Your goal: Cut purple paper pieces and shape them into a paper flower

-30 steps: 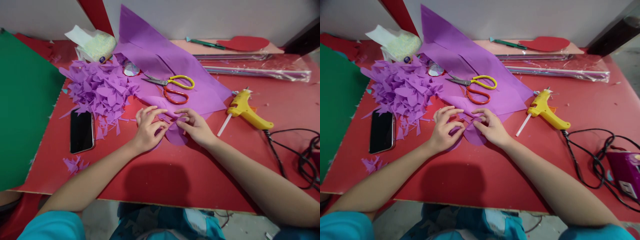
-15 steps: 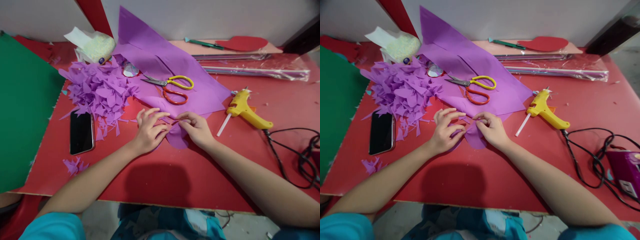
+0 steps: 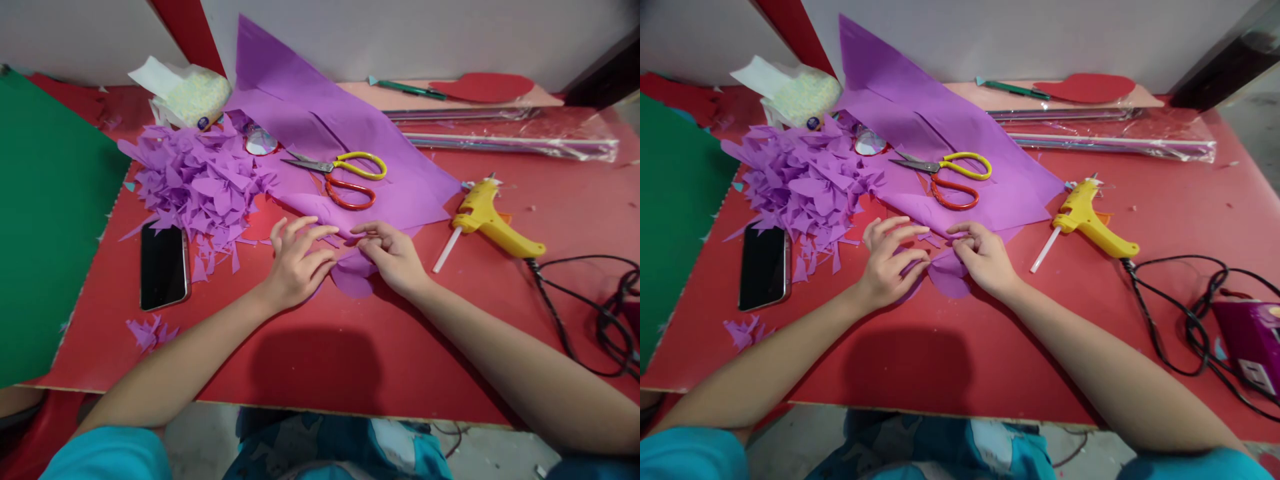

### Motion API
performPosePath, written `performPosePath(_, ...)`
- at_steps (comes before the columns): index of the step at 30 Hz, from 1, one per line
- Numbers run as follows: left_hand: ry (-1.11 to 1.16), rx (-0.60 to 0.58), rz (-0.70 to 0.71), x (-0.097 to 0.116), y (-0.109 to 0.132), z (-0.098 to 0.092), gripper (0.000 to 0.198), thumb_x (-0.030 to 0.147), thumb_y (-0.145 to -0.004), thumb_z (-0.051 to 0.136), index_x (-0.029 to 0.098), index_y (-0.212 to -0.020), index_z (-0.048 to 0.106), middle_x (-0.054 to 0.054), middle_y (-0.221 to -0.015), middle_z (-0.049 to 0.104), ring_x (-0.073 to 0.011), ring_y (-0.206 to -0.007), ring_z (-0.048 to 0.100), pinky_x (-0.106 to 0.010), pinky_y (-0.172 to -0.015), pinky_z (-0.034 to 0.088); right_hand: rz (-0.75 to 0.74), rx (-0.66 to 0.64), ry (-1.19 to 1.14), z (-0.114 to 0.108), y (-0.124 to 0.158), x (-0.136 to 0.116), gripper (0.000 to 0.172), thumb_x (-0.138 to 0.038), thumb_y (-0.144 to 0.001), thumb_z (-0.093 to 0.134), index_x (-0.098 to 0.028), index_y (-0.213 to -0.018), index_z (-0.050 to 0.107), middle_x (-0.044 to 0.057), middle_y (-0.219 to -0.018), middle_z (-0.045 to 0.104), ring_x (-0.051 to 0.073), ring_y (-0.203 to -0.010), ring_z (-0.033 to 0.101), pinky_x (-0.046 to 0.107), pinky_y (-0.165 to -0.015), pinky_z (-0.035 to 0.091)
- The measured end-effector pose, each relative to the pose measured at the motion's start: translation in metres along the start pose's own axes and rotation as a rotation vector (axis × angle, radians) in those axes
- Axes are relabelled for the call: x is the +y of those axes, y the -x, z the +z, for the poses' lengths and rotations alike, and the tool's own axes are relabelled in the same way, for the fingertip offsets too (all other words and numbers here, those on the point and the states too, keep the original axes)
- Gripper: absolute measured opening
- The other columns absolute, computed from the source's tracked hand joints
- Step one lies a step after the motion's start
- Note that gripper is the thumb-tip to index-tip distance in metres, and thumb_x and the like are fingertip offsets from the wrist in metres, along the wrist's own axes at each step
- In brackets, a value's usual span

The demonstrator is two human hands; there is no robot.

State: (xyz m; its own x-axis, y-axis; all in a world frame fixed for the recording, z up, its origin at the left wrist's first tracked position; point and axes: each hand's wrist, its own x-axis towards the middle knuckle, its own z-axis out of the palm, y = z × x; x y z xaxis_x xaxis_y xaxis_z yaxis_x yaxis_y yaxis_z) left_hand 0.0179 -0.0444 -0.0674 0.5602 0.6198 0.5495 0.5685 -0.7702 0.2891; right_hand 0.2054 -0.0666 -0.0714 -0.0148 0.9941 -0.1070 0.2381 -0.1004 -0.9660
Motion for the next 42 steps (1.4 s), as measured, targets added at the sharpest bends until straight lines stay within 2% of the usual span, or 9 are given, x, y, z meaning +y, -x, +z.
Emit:
performPosePath(3,0.009,-0.021,-0.078,-0.0004,-0.0004,0.0006,0.013,0.026,-0.081,0.057,0.023,-0.071,0.064,-0.004,-0.111,0.063,-0.0265,-0.115,0.043,-0.052,-0.098,0.023,-0.109,0.088,0.116,0.0012,0.0009,0.0041,0.023,-0.026,-0.082,0.047,-0.020,-0.104,0.049,-0.004,-0.061,0.051,0.012,-0.055,0.049,0.027,-0.056,0.042)
performPosePath(5,-0.002,-0.049,-0.111,-0.0008,-0.0004,0.0015,0.013,0.026,-0.081,0.057,0.023,-0.071,0.065,-0.004,-0.111,0.063,-0.0270,-0.115,0.042,-0.053,-0.099,0.021,-0.267,0.158,0.260,0.0025,0.0021,0.0049,0.023,-0.024,-0.079,0.051,-0.021,-0.102,0.049,0.003,-0.084,0.058,0.018,-0.078,0.056,0.035,-0.072,0.045)
performPosePath(8,-0.006,-0.108,-0.122,-0.0011,-0.0001,0.0026,0.013,0.026,-0.081,0.057,0.022,-0.072,0.065,-0.004,-0.112,0.063,-0.0274,-0.116,0.042,-0.054,-0.099,0.020,-0.488,0.153,0.534,0.0047,0.0051,0.0028,0.011,-0.021,-0.075,0.057,-0.021,-0.086,0.056,0.011,-0.111,0.051,0.027,-0.105,0.047,0.046,-0.088,0.038)
performPosePath(11,0.010,-0.152,-0.116,-0.0012,0.0003,0.0029,0.013,0.026,-0.081,0.056,0.021,-0.073,0.065,-0.004,-0.111,0.063,-0.0275,-0.116,0.042,-0.055,-0.098,0.019,-0.570,0.064,0.706,0.0071,0.0079,0.0004,0.007,-0.021,-0.075,0.058,-0.020,-0.080,0.062,0.011,-0.117,0.047,0.030,-0.109,0.043,0.049,-0.089,0.035)
performPosePath(19,0.017,-0.230,-0.097,-0.0014,0.0004,0.0035,0.016,0.024,-0.084,0.052,0.020,-0.074,0.064,-0.003,-0.115,0.062,-0.0263,-0.116,0.041,-0.054,-0.097,0.021,-0.533,0.004,0.788,0.0093,0.0075,0.0015,0.010,-0.019,-0.077,0.055,-0.019,-0.078,0.064,0.012,-0.118,0.048,0.032,-0.110,0.040,0.050,-0.087,0.034)
performPosePath(31,0.043,-0.267,-0.153,-0.0035,0.0005,0.0045,0.011,0.023,-0.082,0.056,0.020,-0.074,0.064,-0.004,-0.117,0.061,-0.0274,-0.116,0.041,-0.054,-0.096,0.022,-0.517,0.030,0.691,0.0078,0.0041,0.0049,0.008,-0.017,-0.074,0.055,-0.018,-0.067,0.058,0.012,-0.110,0.051,0.031,-0.106,0.043,0.051,-0.087,0.038)
performPosePath(35,0.067,-0.241,-0.141,-0.0028,0.0001,0.0039,0.013,0.025,-0.082,0.055,0.020,-0.075,0.064,-0.004,-0.115,0.061,-0.0263,-0.116,0.041,-0.053,-0.098,0.021,-0.561,0.034,0.703,0.0078,0.0056,0.0030,0.004,-0.019,-0.075,0.056,-0.018,-0.075,0.060,0.013,-0.114,0.048,0.031,-0.108,0.043,0.050,-0.089,0.037)
performPosePath(42,0.074,-0.244,-0.110,-0.0021,0.0005,0.0035,0.015,0.024,-0.083,0.054,0.021,-0.075,0.066,-0.004,-0.114,0.062,-0.0258,-0.117,0.041,-0.053,-0.099,0.018,-0.595,-0.021,0.767,0.0075,0.0070,0.0026,0.009,-0.022,-0.077,0.055,-0.018,-0.082,0.063,0.013,-0.122,0.043,0.032,-0.111,0.039,0.052,-0.088,0.033)
